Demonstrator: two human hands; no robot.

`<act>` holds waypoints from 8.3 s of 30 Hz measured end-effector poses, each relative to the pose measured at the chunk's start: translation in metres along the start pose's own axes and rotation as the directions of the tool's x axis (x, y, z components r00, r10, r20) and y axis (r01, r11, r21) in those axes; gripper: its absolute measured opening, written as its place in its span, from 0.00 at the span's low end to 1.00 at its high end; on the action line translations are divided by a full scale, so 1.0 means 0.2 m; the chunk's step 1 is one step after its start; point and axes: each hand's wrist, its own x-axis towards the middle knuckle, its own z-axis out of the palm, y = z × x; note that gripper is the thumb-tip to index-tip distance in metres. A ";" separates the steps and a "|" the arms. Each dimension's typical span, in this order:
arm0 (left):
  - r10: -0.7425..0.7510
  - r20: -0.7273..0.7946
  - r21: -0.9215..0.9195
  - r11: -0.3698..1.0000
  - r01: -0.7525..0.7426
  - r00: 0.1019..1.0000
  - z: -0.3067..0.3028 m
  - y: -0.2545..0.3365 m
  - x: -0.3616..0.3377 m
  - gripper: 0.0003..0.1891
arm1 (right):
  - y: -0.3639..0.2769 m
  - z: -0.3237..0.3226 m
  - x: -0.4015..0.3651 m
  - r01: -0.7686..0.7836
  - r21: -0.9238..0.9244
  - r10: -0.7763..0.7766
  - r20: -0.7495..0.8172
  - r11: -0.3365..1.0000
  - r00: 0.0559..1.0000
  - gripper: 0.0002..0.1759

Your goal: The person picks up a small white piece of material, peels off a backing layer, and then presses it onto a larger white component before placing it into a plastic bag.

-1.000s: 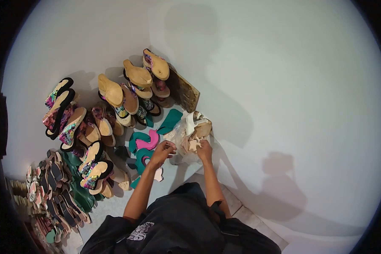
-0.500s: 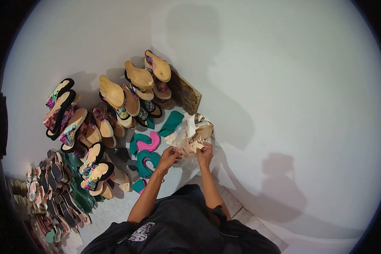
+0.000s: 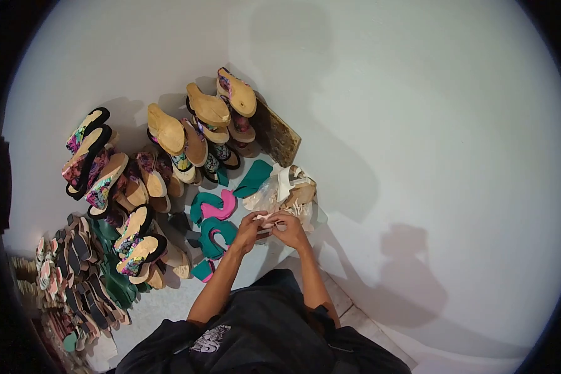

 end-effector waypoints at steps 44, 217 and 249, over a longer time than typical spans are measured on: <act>0.120 -0.111 0.178 0.979 -0.099 0.987 -0.14 0.04 -0.08 0.17 | 0.45 0.23 0.04 -0.288 -0.390 0.164 -0.322 0.875 0.933 0.39; 0.281 -0.080 0.031 0.960 -0.279 0.956 0.00 0.11 -0.08 0.17 | -0.08 0.07 0.03 -0.120 0.228 0.150 -0.120 0.966 0.981 0.27; 0.454 -0.052 0.305 0.855 -0.419 0.889 -0.10 0.14 -0.18 0.18 | -0.03 0.15 0.02 -0.095 0.355 0.148 -0.124 0.930 0.981 0.18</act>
